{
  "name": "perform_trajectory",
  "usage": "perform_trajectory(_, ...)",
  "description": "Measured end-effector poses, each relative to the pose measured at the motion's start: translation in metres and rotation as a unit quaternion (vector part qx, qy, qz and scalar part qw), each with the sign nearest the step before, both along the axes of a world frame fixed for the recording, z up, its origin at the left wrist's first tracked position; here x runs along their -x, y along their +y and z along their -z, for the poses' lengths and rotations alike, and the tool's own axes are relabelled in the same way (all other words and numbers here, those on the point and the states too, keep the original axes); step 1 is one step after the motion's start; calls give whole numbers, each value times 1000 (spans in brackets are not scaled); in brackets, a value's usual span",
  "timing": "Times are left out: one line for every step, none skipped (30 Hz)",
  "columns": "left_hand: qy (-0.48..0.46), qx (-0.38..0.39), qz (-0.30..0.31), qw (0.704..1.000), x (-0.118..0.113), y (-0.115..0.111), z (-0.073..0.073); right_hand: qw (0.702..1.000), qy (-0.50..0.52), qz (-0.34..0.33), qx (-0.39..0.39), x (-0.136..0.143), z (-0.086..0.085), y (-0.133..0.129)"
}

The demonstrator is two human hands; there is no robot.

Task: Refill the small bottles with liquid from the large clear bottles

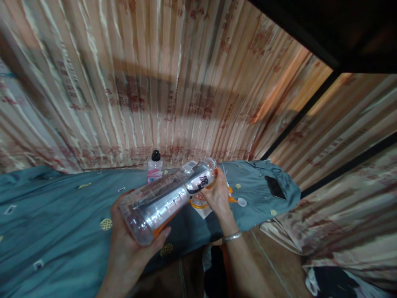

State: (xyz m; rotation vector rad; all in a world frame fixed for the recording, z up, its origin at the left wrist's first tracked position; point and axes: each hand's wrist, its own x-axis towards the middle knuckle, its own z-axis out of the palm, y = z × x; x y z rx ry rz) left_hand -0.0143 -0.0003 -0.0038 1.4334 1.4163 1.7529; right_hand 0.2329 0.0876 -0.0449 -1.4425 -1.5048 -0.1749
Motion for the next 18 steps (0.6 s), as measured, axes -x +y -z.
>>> perform_trajectory(9, -7, 2, 1000, 0, 0, 2, 1000, 1, -1, 3, 0, 0, -1)
perform_trajectory(15, -13, 2, 1000, 0, 0, 4, 1000, 1, -1, 5, 1, -1, -1)
perform_trajectory(17, -14, 1, 1000, 1, 0, 6, 1000, 1, 0, 8, 1, -1, -2)
perform_trajectory(15, -13, -1, 1000, 1, 1, 7, 1000, 2, 2, 9, 1, -2, -2)
perform_trajectory(15, -11, -2, 1000, 1, 1, 8, 1000, 3, 4, 10, 1, -2, -2)
perform_trajectory(16, -10, -1, 1000, 1, 1, 8, 1000, 4, 5, 11, 2, -2, -3)
perform_trajectory(17, -10, 1, 1000, 1, 0, 6, 1000, 6, 6, 11, 2, -3, -3)
perform_trajectory(17, -9, 3, 1000, 0, -1, 4, 1000, 7, 5, 12, 2, -3, -3)
perform_trajectory(15, -6, 5, 1000, 0, -2, 2, 1000, 7, 3, 13, 1, -4, -3)
perform_trajectory(13, -2, 8, 1000, -1, -3, -1, 1000, 7, 2, 15, 1, -4, -3)
perform_trajectory(10, 5, 10, 1000, -2, -5, -3, 1000, 7, 1, 17, 1, -5, -3)
perform_trajectory(8, 11, 11, 1000, -3, -6, -5, 1000, 6, 2, 20, 1, -5, -3)
perform_trajectory(6, 16, 13, 1000, -3, -6, -7, 1000, 6, 3, 23, 1, -5, -3)
perform_trajectory(7, 19, 15, 1000, -3, -7, -8, 1000, 6, 4, 25, 0, -5, -3)
perform_trajectory(10, 21, 18, 1000, -3, -7, -8, 1000, 6, 4, 27, 0, -5, -3)
perform_trajectory(15, 18, 19, 1000, -2, -6, -7, 1000, 6, 4, 28, 0, -5, -3)
perform_trajectory(20, 11, 17, 1000, -1, -5, -6, 1000, 6, 4, 27, 0, -5, -3)
perform_trajectory(26, 5, 15, 1000, -1, -4, -5, 1000, 7, 5, 25, 0, -5, -3)
